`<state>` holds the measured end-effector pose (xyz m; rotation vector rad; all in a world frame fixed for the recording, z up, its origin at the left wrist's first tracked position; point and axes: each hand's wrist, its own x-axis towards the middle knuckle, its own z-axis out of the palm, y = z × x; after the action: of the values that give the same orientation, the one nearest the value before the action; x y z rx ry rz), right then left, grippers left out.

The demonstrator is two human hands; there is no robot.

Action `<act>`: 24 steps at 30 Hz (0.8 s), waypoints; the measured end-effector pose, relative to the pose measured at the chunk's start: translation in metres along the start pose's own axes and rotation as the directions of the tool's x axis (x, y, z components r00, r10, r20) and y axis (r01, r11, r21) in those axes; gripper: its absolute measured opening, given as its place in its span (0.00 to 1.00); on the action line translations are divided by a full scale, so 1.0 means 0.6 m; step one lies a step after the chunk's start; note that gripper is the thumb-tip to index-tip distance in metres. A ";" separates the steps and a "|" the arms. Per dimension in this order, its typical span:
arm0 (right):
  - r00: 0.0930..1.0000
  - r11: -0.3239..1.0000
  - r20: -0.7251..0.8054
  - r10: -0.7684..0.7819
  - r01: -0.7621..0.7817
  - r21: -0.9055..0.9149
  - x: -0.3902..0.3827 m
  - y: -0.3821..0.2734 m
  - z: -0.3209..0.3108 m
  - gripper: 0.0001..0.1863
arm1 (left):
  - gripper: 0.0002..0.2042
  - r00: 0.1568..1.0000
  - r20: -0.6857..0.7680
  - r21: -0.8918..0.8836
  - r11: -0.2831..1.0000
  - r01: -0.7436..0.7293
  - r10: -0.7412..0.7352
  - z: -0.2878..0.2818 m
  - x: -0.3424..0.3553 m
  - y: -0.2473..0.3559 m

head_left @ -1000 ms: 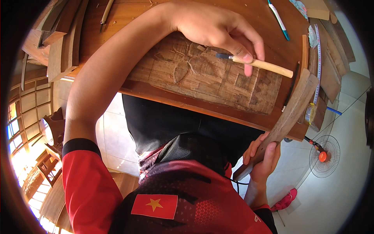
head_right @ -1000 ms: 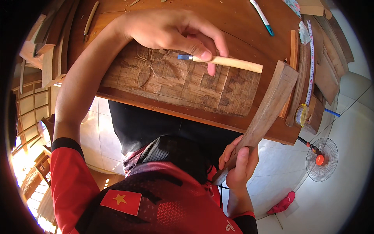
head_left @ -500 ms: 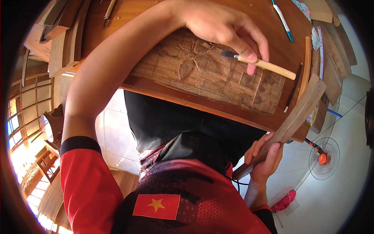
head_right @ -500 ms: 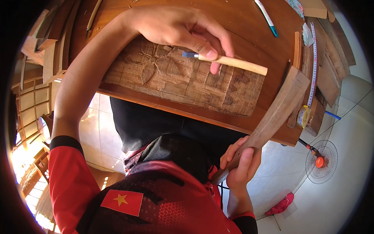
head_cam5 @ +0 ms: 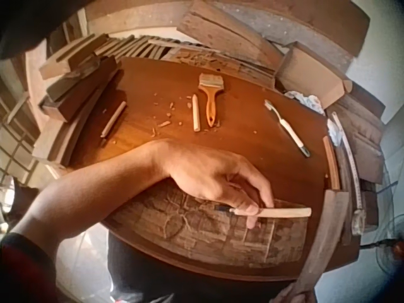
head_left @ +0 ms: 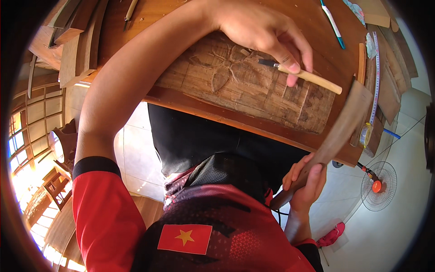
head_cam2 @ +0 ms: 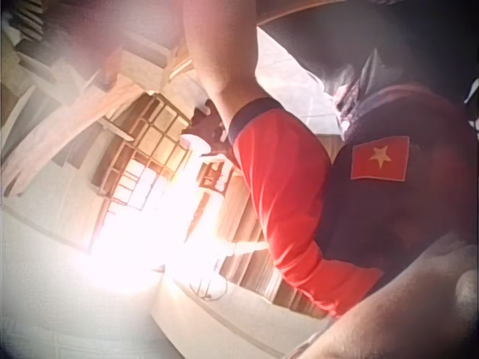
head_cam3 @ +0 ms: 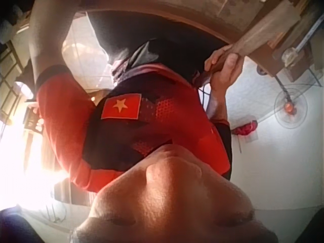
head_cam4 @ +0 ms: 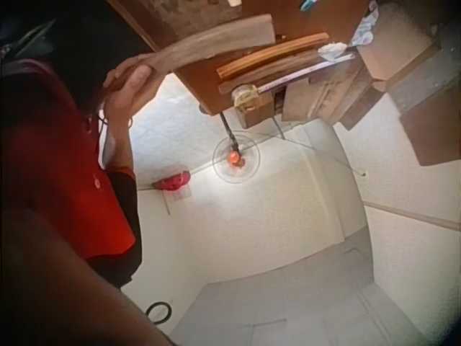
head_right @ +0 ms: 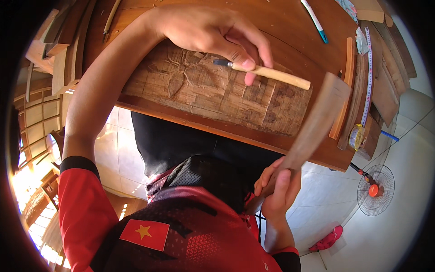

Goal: The person carves a design into a rectangular wooden board using a chisel and a wooden mallet. They repeatedly strike the chisel to remove wood shavings and refine the pattern on the board's surface.

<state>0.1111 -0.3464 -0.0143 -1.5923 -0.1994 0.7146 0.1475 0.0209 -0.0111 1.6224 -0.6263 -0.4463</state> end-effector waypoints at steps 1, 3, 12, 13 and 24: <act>1.000 0.999 0.019 0.018 -0.017 -0.032 0.001 -0.003 0.000 0.21 | 0.15 1.000 0.004 -0.003 1.000 0.005 -0.005 0.000 -0.001 -0.002; 0.997 0.994 0.057 0.056 -0.050 -0.098 0.005 -0.012 -0.002 0.21 | 0.15 0.999 0.007 -0.013 0.999 0.038 -0.038 -0.005 0.000 -0.002; 0.999 0.999 0.035 0.011 -0.009 -0.043 -0.002 0.001 0.000 0.21 | 0.15 1.000 0.024 0.014 1.000 0.007 -0.007 -0.007 0.001 -0.001; 0.999 0.997 0.041 0.035 -0.033 -0.066 -0.001 -0.001 -0.002 0.21 | 0.15 1.000 0.028 0.020 1.000 0.012 -0.012 -0.008 0.001 -0.001; 0.994 0.994 0.054 0.094 -0.091 -0.058 0.008 -0.005 0.004 0.21 | 0.15 0.995 0.034 0.068 0.994 0.086 -0.088 -0.010 -0.004 0.002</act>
<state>0.1144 -0.3410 -0.0130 -1.6433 -0.1892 0.8324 0.1493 0.0268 -0.0091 1.7132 -0.6055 -0.5256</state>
